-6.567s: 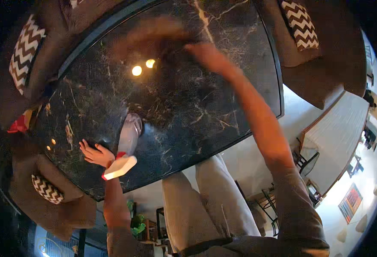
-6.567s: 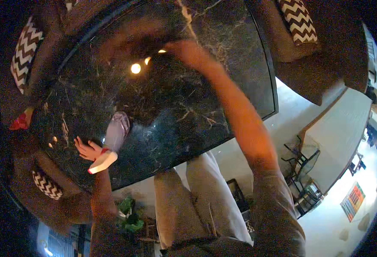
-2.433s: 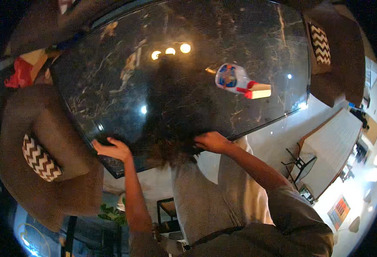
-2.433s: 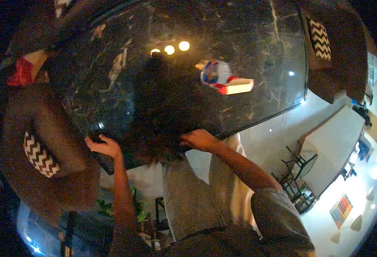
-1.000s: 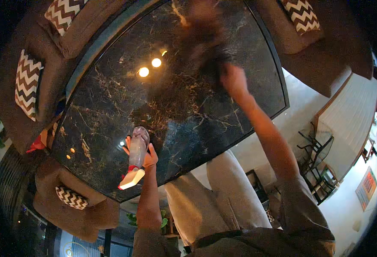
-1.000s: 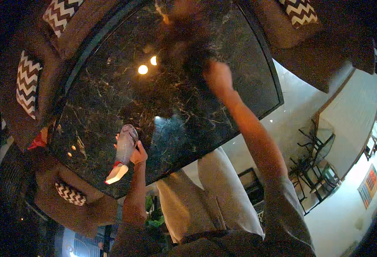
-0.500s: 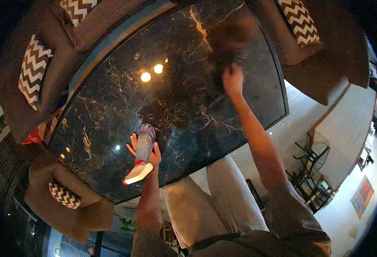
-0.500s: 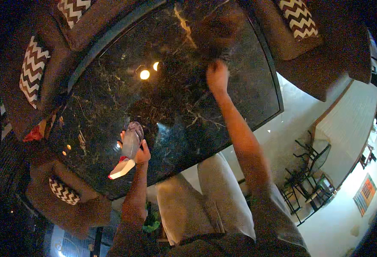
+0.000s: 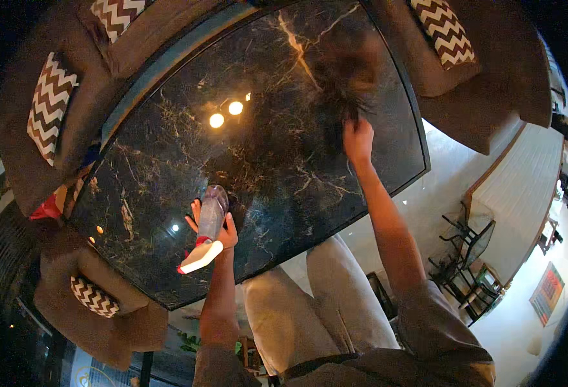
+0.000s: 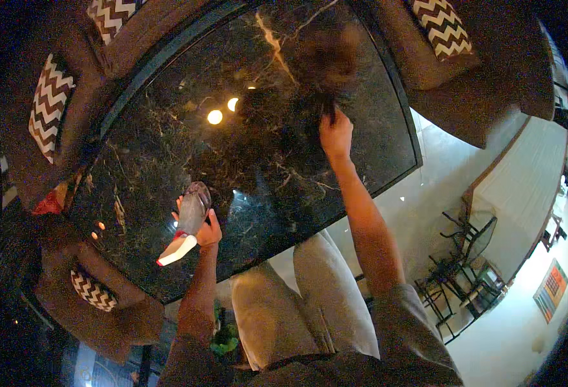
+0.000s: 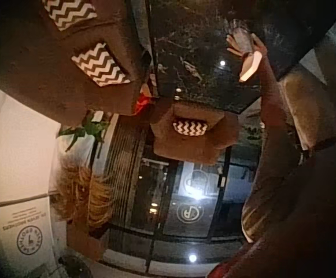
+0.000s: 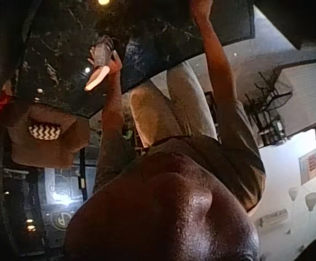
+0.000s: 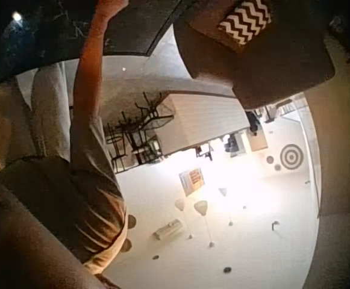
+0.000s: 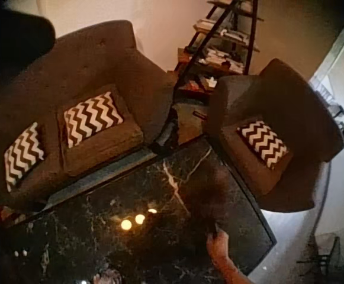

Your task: Dusting furniture and glass doors in a restaurant using a feather duster.

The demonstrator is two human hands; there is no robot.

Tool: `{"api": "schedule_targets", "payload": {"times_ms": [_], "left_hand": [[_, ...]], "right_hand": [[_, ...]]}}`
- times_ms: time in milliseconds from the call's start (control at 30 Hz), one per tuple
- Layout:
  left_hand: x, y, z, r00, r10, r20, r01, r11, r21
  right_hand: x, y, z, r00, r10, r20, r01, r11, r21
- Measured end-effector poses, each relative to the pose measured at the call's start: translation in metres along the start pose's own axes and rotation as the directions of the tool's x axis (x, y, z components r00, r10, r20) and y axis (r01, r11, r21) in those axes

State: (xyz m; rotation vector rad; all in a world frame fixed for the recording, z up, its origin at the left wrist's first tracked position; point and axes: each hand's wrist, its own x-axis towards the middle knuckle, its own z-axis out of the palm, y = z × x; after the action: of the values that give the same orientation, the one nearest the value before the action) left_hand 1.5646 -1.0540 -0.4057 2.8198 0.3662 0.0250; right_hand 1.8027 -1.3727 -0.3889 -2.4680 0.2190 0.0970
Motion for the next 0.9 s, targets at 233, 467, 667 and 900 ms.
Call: {"api": "schedule_targets", "payload": {"times_ms": [233, 467, 667, 900], "left_hand": [[-0.002, 0.0, -0.001, 0.996, -0.044, 0.083, 0.041, 0.999, 0.035], [-0.028, -0.035, 0.021, 0.984, -0.122, 0.127, 0.112, 0.99, 0.082], [-0.027, -0.024, 0.021, 0.991, -0.054, 0.125, 0.043, 0.996, 0.082], [-0.012, 0.012, 0.008, 0.992, -0.123, -0.005, 0.123, 0.992, -0.02]], "right_hand": [[-0.026, 0.022, -0.032, 0.993, 0.082, 0.082, -0.085, 0.996, 0.03], [-0.084, 0.068, -0.058, 0.98, 0.189, 0.063, -0.189, 0.982, -0.003], [-0.149, 0.098, -0.074, 0.975, 0.184, -0.124, -0.163, 0.974, 0.159], [-0.209, 0.147, -0.085, 0.856, 0.265, 0.444, -0.242, 0.964, -0.109]]}}
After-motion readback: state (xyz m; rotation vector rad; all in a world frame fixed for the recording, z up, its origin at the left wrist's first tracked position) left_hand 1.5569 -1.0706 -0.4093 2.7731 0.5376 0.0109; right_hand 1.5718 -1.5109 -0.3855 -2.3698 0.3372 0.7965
